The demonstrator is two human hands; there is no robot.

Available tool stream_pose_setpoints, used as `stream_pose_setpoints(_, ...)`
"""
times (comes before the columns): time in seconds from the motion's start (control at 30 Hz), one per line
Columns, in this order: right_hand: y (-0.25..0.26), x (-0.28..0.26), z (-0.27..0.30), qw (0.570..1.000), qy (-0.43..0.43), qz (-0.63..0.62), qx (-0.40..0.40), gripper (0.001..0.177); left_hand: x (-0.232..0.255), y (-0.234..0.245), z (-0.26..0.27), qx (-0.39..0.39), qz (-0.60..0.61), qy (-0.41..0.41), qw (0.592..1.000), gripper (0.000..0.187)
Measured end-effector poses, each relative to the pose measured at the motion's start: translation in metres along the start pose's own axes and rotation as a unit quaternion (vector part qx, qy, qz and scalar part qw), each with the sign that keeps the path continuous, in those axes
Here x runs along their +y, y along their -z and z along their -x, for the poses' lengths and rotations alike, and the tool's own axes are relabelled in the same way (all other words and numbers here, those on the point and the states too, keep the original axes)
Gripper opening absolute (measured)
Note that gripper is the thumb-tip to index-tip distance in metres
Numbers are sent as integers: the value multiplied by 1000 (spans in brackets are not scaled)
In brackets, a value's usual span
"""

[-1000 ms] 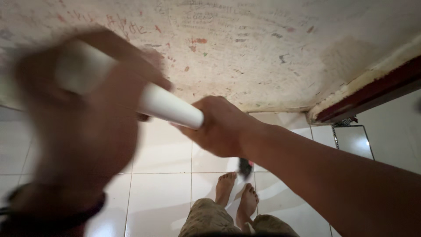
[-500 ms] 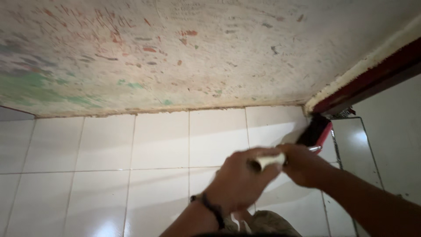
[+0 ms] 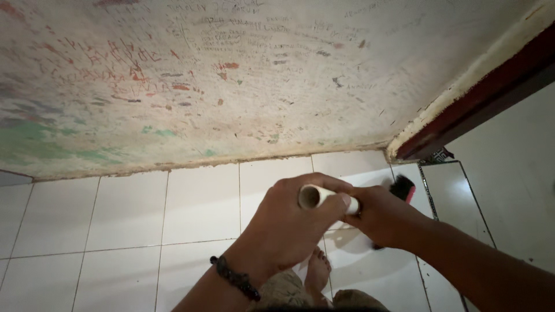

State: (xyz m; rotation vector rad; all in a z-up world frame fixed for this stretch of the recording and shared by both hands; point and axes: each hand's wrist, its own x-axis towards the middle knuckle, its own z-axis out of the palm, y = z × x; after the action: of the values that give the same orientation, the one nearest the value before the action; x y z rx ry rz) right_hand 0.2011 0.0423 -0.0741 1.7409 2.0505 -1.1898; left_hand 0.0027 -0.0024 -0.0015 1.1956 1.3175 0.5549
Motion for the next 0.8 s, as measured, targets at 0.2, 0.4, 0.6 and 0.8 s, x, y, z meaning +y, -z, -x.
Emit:
stream_pose_setpoints(0.2, -12, 25, -4, 998, -8, -12, -66, 63, -9, -9, -5, -48, 21, 10, 999, 39)
stream_pose_setpoints(0.4, -28, 44, 0, 995, -6, -96, -20, 44, -21, -20, -12, -51, 115, 83, 989, 39)
stream_pose_setpoints(0.6, -31, 39, -19, 996, 56, -31, 61, 47, -29, 8, -15, 21, 255, 62, 965, 35)
stream_pose_setpoints(0.8, -12, -41, -27, 1000, 10, -9, 3, 47, -11, 77, 5, 112, 213, 24, 970, 33)
